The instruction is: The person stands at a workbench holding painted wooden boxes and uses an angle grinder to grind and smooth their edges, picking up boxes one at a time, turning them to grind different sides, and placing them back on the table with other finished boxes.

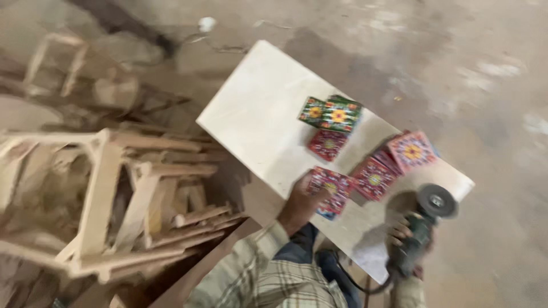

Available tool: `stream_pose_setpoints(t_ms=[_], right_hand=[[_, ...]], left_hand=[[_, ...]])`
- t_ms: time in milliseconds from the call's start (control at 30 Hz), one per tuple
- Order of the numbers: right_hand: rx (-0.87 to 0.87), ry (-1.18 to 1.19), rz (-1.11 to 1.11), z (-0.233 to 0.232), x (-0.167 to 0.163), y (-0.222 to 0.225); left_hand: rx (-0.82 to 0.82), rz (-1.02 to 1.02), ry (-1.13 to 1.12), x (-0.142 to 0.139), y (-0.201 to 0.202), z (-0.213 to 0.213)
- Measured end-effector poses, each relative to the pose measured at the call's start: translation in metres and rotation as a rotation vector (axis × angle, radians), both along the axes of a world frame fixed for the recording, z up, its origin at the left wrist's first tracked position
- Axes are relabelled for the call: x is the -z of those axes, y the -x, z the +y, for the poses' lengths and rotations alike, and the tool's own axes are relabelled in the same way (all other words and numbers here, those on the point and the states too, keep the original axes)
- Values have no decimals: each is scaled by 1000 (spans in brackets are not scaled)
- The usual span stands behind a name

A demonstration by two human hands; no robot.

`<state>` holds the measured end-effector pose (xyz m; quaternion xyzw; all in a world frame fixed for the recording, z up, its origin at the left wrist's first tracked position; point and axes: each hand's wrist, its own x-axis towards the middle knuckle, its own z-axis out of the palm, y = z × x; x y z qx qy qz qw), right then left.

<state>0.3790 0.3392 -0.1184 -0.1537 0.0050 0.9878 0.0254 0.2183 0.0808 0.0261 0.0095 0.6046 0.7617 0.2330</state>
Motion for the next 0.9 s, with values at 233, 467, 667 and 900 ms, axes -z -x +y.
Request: stream_pose_setpoints(t_ms=[233,467,667,900], right_hand=[[-129,-398,-713,-20,-37,-19],[-194,-1600,-920,-61,-53,-58],[-328,-2022,-1193,-79,-58,-64],[-338,-1956,-1224,-81,-57,-68]], left_hand=[[84,112,-147,-121,18,30],[217,111,-290,-183,29,50],[202,117,-267,-192,22,58],[229,136,-327,-202,18,55]])
